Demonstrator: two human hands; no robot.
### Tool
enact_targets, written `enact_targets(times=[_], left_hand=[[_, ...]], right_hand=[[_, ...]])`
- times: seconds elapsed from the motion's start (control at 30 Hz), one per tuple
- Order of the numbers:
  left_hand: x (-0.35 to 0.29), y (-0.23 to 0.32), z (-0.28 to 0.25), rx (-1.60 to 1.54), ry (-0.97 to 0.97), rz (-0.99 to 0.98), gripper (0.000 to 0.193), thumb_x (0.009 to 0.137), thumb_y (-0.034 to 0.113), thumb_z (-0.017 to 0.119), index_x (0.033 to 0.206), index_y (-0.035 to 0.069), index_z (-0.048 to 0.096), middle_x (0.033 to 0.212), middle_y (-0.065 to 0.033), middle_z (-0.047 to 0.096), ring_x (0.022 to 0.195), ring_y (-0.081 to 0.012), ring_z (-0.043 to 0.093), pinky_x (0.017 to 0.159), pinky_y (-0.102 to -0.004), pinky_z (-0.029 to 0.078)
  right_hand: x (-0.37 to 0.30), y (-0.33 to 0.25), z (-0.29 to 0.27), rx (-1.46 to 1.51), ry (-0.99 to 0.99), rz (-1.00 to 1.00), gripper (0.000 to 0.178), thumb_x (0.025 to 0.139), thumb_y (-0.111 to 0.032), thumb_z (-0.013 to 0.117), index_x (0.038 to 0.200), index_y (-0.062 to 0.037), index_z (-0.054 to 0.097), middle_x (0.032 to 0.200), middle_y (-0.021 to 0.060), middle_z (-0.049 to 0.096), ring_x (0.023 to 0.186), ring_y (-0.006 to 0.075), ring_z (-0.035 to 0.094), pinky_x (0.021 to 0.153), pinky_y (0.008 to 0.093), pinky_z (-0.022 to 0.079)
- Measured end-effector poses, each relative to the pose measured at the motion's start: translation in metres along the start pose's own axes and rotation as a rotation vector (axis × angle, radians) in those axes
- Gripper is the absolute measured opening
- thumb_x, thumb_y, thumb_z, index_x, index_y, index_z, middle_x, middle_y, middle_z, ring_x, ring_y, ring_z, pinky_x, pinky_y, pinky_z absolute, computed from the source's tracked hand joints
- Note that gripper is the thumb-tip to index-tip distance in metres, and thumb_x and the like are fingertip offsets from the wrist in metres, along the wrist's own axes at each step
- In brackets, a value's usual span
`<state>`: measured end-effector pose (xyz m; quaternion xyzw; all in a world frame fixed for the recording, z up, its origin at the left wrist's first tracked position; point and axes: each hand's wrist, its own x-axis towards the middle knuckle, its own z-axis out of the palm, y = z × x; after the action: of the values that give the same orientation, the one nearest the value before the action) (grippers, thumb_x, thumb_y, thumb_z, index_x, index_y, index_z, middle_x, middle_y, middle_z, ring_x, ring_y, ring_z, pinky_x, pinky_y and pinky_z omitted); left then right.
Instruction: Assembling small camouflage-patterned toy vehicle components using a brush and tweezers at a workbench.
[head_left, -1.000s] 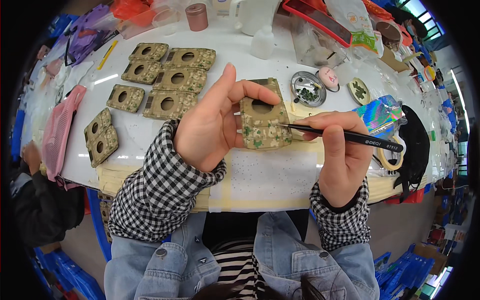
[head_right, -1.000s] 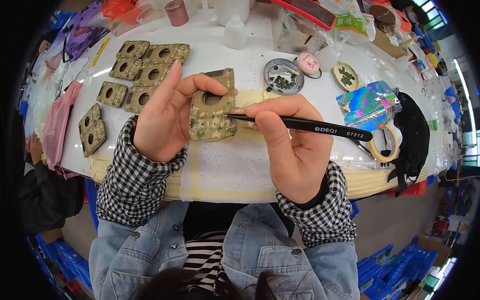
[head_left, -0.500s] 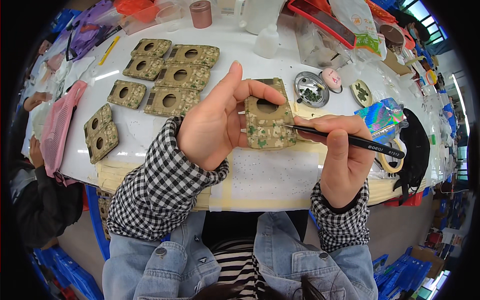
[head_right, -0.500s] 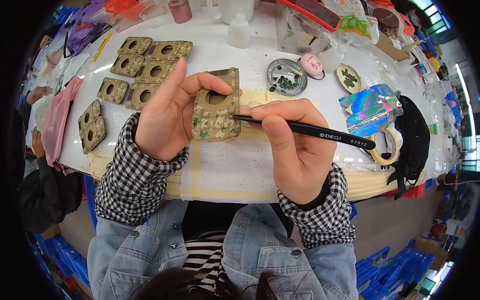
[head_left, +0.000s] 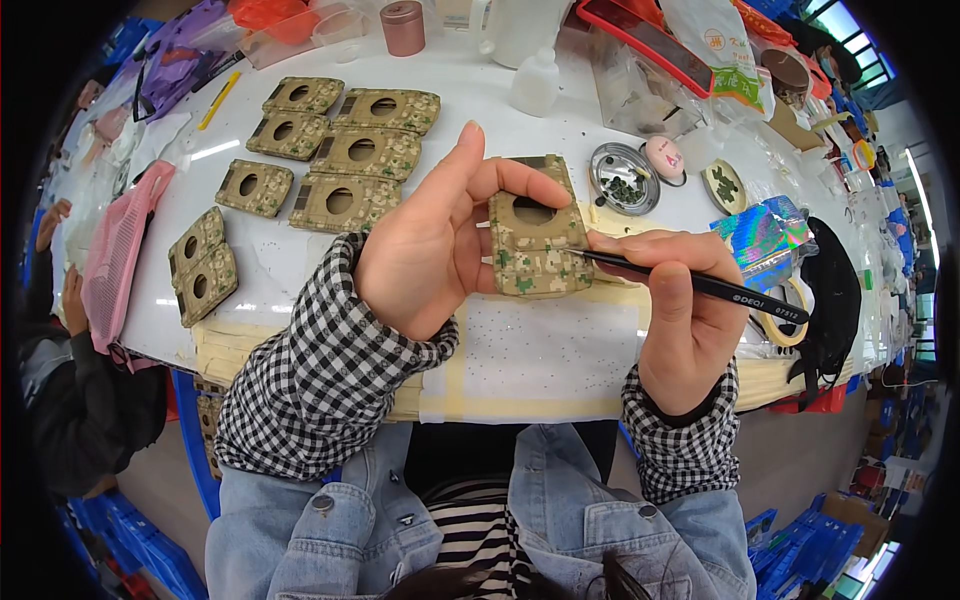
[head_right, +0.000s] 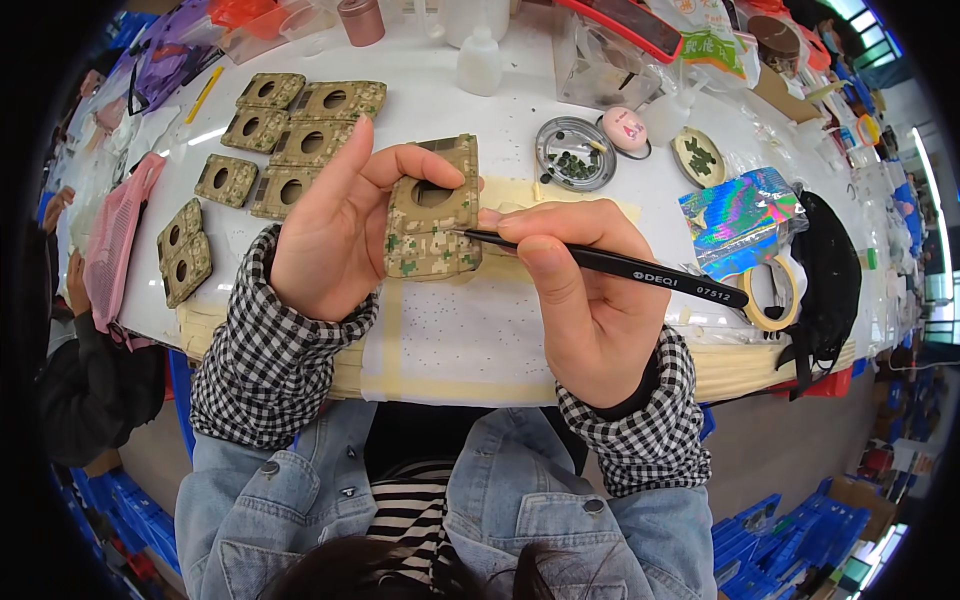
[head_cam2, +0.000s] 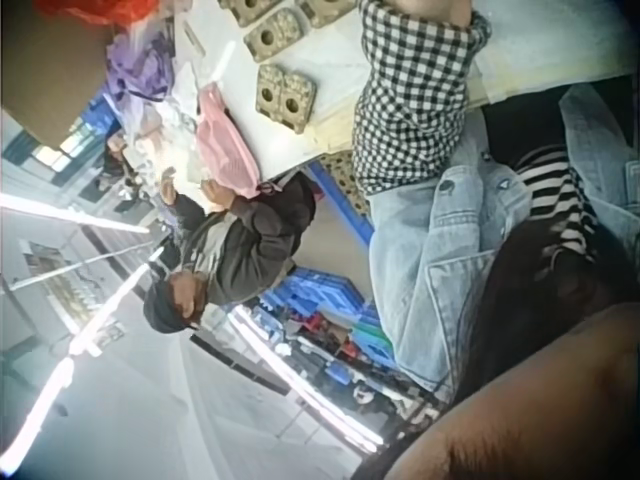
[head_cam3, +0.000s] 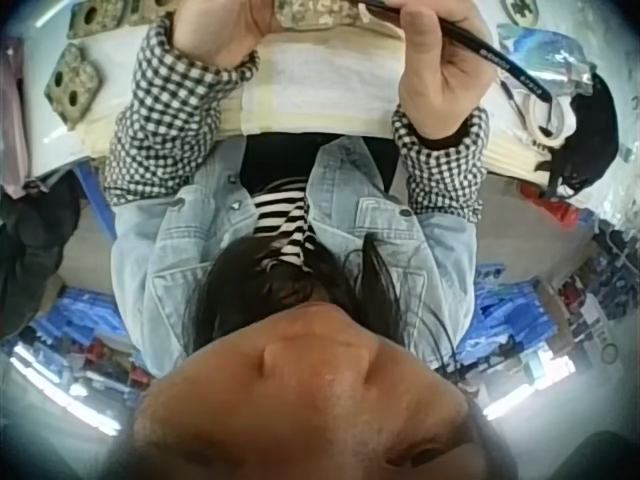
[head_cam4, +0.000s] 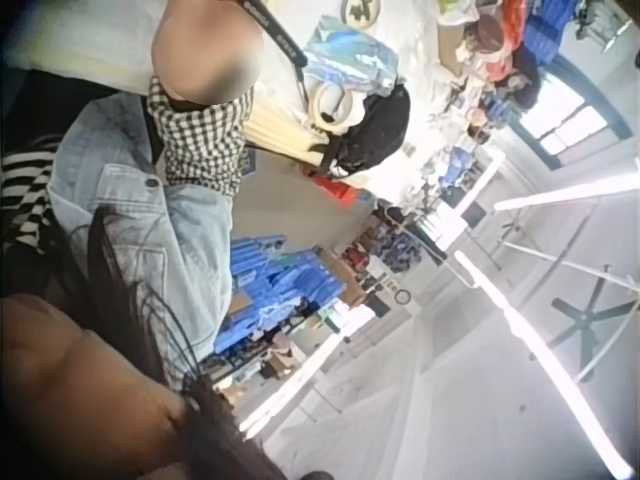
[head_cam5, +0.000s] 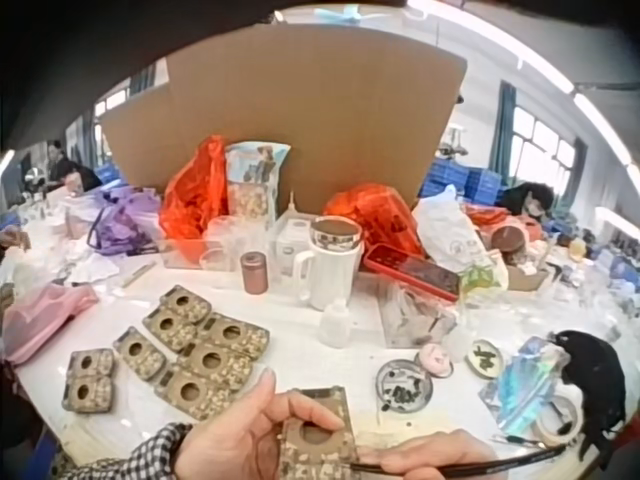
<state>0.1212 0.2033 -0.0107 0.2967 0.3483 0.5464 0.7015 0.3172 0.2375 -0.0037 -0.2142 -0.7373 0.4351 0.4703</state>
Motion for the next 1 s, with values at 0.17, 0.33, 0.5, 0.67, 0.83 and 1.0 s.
enact_targets(times=[0.17, 0.33, 0.5, 0.67, 0.83, 1.0], left_hand=[[0.0002, 0.0001, -0.0006, -0.001, -0.002, -0.004, 0.064, 0.1, 0.052, 0.018, 0.112, 0.0, 0.053, 0.113, -0.0157, 0.062, 0.104, -0.0204, 0.062, 0.093, -0.0357, 0.049], [-0.0001, 0.0, -0.0004, -0.002, -0.005, 0.0, 0.064, 0.1, 0.052, 0.018, 0.111, 0.0, 0.053, 0.112, -0.0159, 0.062, 0.104, -0.0202, 0.062, 0.092, -0.0355, 0.05], [0.0007, -0.0009, -0.0014, 0.01, -0.003, 0.006, 0.064, 0.1, 0.053, 0.018, 0.111, 0.0, 0.053, 0.112, -0.0156, 0.062, 0.104, -0.02, 0.062, 0.092, -0.0352, 0.05], [0.0006, -0.0006, -0.0006, -0.001, 0.008, -0.006, 0.064, 0.1, 0.053, 0.018, 0.111, 0.0, 0.053, 0.112, -0.0155, 0.062, 0.103, -0.02, 0.062, 0.092, -0.0349, 0.05], [-0.0002, 0.0002, 0.0021, 0.01, 0.032, -0.001, 0.064, 0.1, 0.052, 0.018, 0.111, 0.0, 0.053, 0.112, -0.0154, 0.062, 0.103, -0.02, 0.062, 0.091, -0.0342, 0.05], [0.0002, -0.0017, 0.0008, 0.004, 0.012, 0.01, 0.064, 0.1, 0.052, 0.018, 0.11, 0.0, 0.053, 0.111, -0.0152, 0.062, 0.102, -0.0196, 0.062, 0.09, -0.0336, 0.051]], right_hand=[[0.0007, -0.0002, -0.0008, -0.029, -0.012, -0.017, 0.023, 0.1, -0.019, 0.046, 0.097, 0.0033, 0.052, 0.095, 0.0191, 0.064, 0.093, 0.0249, 0.065, 0.085, 0.0336, 0.052], [-0.0001, 0.0019, -0.0024, -0.035, -0.024, -0.02, 0.022, 0.1, -0.018, 0.046, 0.097, 0.003, 0.052, 0.096, 0.0191, 0.064, 0.093, 0.0253, 0.065, 0.086, 0.034, 0.051], [-0.0022, 0.0031, -0.0038, 0.161, -0.016, 0.016, 0.015, 0.096, -0.008, 0.052, 0.101, 0.0054, 0.054, 0.1, 0.0139, 0.061, 0.101, 0.0229, 0.063, 0.091, 0.0314, 0.047], [-0.002, 0.0029, -0.0051, 0.167, -0.019, 0.035, 0.015, 0.096, -0.008, 0.052, 0.101, 0.0056, 0.054, 0.1, 0.014, 0.061, 0.101, 0.0233, 0.063, 0.091, 0.0321, 0.047], [-0.0022, 0.0032, -0.0052, 0.165, -0.013, 0.037, 0.014, 0.096, -0.008, 0.052, 0.101, 0.0052, 0.054, 0.1, 0.0143, 0.061, 0.1, 0.0231, 0.063, 0.09, 0.0321, 0.047], [-0.0003, 0.0032, -0.0028, -0.01, -0.008, -0.016, 0.025, 0.1, -0.02, 0.045, 0.098, 0.004, 0.051, 0.095, 0.019, 0.062, 0.092, 0.0263, 0.066, 0.083, 0.0346, 0.054]])
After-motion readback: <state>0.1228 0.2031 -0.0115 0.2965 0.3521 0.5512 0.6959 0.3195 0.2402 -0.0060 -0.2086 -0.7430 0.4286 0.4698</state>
